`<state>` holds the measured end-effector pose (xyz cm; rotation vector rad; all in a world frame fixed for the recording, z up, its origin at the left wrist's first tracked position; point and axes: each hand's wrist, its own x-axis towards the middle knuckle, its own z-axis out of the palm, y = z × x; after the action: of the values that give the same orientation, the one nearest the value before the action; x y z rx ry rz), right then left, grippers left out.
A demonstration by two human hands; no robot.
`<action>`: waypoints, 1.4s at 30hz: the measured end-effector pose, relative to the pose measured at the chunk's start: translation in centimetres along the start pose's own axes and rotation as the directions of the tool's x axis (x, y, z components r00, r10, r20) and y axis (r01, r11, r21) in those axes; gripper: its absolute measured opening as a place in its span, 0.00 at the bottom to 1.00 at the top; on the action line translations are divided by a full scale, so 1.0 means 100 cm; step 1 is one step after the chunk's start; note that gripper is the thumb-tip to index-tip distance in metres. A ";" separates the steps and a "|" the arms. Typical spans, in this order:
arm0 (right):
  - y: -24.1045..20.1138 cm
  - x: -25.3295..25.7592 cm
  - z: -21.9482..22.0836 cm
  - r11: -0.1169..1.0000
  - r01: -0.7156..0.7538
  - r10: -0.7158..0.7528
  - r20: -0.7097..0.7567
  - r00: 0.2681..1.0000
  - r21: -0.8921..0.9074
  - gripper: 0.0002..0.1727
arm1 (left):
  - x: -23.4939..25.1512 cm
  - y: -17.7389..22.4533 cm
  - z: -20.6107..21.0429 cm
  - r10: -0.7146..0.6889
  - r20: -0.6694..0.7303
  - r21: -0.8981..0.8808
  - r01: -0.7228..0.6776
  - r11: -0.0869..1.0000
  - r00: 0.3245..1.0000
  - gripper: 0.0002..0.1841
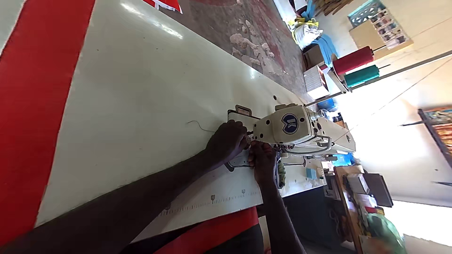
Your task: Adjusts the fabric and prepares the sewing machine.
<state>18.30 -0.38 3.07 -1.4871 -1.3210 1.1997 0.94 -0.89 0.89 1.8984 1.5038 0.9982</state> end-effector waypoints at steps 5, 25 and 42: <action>0.000 -0.001 0.001 1.000 -0.002 0.002 -0.005 1.000 0.000 0.06 | -0.002 0.004 -0.004 0.005 -0.004 0.002 -0.005 1.000 1.000 0.08; -0.006 0.005 0.000 0.997 -0.047 0.052 0.069 0.996 -0.067 0.07 | 0.000 0.000 0.001 0.018 -0.001 0.015 -0.018 1.000 1.000 0.09; -0.010 0.004 0.004 0.990 -0.053 0.058 0.040 0.998 -0.132 0.09 | 0.001 -0.002 0.002 0.031 0.015 0.040 -0.031 0.999 0.999 0.09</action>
<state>17.73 0.13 3.87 -1.6082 -1.4191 1.2063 0.97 -0.75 0.67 1.9582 1.5012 0.9731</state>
